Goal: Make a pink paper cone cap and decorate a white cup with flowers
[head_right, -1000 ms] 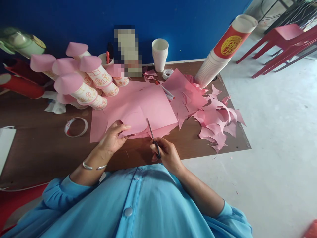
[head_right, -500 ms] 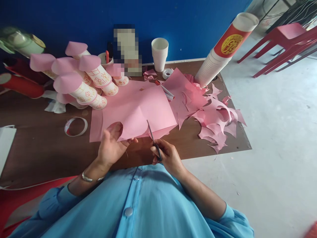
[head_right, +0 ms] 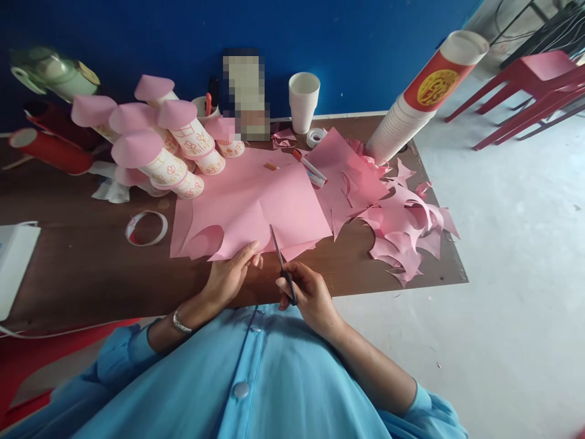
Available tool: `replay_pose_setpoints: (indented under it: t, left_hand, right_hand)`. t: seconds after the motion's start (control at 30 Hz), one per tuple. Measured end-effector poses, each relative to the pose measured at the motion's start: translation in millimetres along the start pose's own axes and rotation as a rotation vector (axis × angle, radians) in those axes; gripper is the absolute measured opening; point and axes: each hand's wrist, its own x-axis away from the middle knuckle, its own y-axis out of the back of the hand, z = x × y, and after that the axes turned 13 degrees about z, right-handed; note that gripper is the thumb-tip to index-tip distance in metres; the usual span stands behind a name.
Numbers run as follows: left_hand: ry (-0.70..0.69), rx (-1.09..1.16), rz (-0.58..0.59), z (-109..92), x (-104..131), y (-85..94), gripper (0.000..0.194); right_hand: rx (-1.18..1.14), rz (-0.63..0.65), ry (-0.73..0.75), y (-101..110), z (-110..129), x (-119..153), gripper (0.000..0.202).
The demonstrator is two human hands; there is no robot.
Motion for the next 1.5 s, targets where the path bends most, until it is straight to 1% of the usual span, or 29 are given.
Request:
replay_pose_setpoints:
  t: [0.07, 0.23, 0.4, 0.73, 0.93, 1.07, 1.27, 1.37, 1.5]
  left_hand:
    - [0.019, 0.005, 0.019, 3, 0, -1.3, 0.047]
    - [0.077, 0.007, 0.002, 16, 2, -3.2, 0.048]
    - [0.108, 0.013, 0.008, 23, 3, -2.0, 0.050]
    - [0.075, 0.047, 0.054, 24, 3, -1.4, 0.048]
    - [0.066, -0.016, 0.074, 20, 4, 1.4, 0.049]
    - [0.048, 0.022, 0.074, 21, 4, 1.5, 0.048]
    - [0.062, 0.031, 0.095, 22, 4, 2.9, 0.049]
    - [0.035, 0.045, 0.096, 22, 3, 4.2, 0.049]
    - [0.037, 0.038, 0.100, 21, 4, 5.5, 0.050]
  right_hand:
    - [0.014, -0.018, 0.006, 0, -2, 0, 0.054]
    - [0.007, -0.042, -0.007, -2, -1, -3, 0.055]
    - [-0.023, -0.033, -0.014, -2, 1, -6, 0.056]
    - [-0.050, -0.039, -0.034, 0, 0, -5, 0.057]
    - [-0.012, -0.025, -0.026, 1, 0, -4, 0.057]
    - [0.016, -0.020, -0.019, 1, -2, -4, 0.058]
    - [0.026, -0.020, -0.019, 0, 1, -3, 0.060]
    - [0.036, -0.019, -0.015, 1, 3, -2, 0.059]
    - [0.041, -0.004, -0.012, 2, 3, -2, 0.056]
